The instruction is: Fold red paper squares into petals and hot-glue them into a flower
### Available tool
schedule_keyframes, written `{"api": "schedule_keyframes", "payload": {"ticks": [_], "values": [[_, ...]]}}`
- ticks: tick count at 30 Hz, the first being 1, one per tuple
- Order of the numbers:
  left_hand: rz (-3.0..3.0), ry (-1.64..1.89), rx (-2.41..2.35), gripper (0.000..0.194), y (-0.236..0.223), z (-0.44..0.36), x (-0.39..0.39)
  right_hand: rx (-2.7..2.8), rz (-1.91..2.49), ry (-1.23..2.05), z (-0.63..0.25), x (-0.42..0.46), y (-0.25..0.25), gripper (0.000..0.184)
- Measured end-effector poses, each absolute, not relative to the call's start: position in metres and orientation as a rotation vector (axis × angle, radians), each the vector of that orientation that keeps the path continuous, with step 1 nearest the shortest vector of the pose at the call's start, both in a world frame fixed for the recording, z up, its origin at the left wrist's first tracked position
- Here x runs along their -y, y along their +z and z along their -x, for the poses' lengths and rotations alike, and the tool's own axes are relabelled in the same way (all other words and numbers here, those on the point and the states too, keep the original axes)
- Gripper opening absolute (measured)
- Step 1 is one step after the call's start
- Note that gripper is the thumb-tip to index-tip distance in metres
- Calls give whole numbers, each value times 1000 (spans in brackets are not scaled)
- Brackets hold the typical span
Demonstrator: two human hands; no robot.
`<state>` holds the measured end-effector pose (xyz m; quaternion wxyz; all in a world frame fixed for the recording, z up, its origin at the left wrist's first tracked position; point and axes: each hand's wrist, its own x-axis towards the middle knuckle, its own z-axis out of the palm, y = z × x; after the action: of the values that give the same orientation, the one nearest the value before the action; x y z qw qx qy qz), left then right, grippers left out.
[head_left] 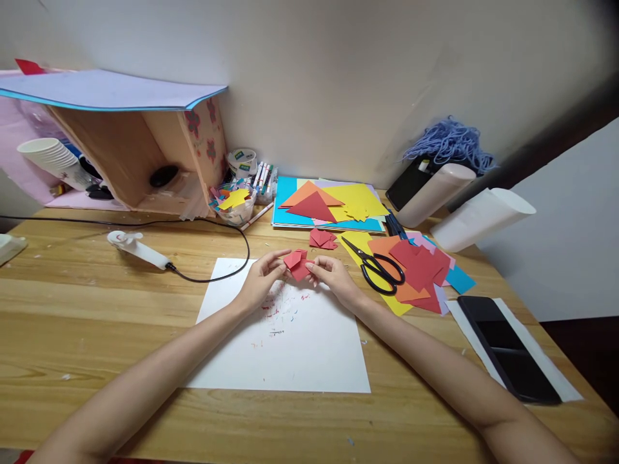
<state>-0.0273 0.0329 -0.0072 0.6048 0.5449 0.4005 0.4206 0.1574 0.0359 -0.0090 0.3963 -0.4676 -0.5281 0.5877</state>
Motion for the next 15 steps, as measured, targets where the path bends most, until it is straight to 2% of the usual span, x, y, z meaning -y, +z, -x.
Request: {"api": "schedule_keyframes", "payload": {"ticks": [3, 8, 15], "values": [[-1301, 986, -964, 42, -8, 27, -31, 1339, 1180, 1501, -157, -35, -9, 32], [-1294, 1085, -962, 32, -12, 24, -30, 1422, 1204, 1495, -156, -31, -6, 30], [-1185, 1061, -1104, 37, -5, 34, -29, 1511, 1145, 1536, -154, -28, -3, 26]]}}
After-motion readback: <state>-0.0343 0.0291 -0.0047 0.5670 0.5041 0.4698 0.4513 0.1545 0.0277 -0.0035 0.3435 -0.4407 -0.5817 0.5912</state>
